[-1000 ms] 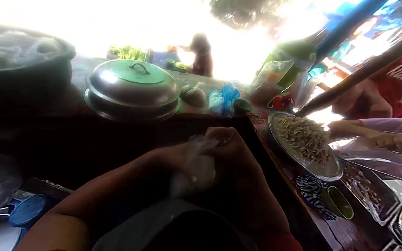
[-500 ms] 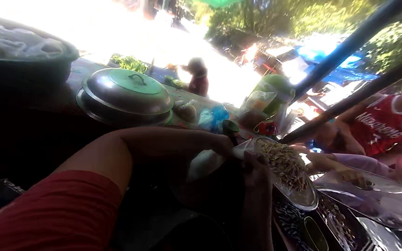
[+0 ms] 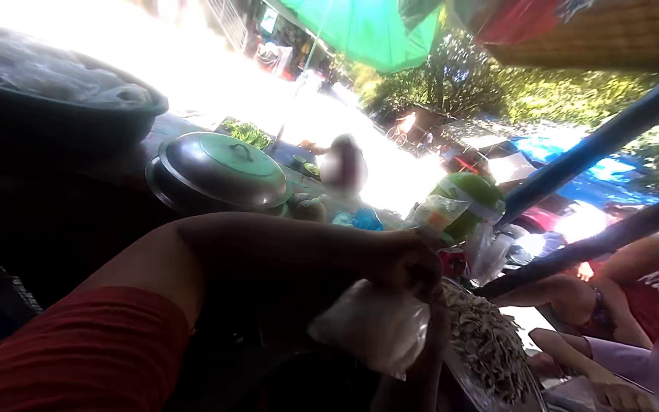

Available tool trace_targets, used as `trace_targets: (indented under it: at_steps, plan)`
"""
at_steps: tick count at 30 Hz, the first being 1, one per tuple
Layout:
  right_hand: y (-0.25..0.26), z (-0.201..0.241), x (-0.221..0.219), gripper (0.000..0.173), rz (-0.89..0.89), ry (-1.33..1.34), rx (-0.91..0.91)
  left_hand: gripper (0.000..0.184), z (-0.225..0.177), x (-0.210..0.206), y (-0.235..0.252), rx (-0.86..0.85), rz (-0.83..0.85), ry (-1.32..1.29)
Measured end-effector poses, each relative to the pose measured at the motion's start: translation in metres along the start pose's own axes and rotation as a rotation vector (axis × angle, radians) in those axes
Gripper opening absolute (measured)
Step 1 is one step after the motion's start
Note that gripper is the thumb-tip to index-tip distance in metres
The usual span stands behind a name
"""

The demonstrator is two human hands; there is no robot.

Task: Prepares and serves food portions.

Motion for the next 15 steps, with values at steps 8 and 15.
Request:
trace_targets:
  at_steps: [8, 15]
  plan:
    - [0.031, -0.096, -0.022, 0.009, -0.010, -0.507, -0.433, 0.012, 0.089, -0.014, -0.141, 0.735, -0.086, 0.351]
    - [-0.024, -0.175, -0.038, 0.016, -0.152, -0.728, -0.569, 0.026, 0.139, -0.120, -0.271, 1.373, -0.946, -0.488]
Point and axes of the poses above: each hand's wrist, its own y-axis towards the middle knuckle, its own x-axis out of the back of the hand, z = x × y, the point moved 9 cm from there along y, towards the middle knuckle, and after that the axes turned 8 degrees about -x, right-handed, at the moved point
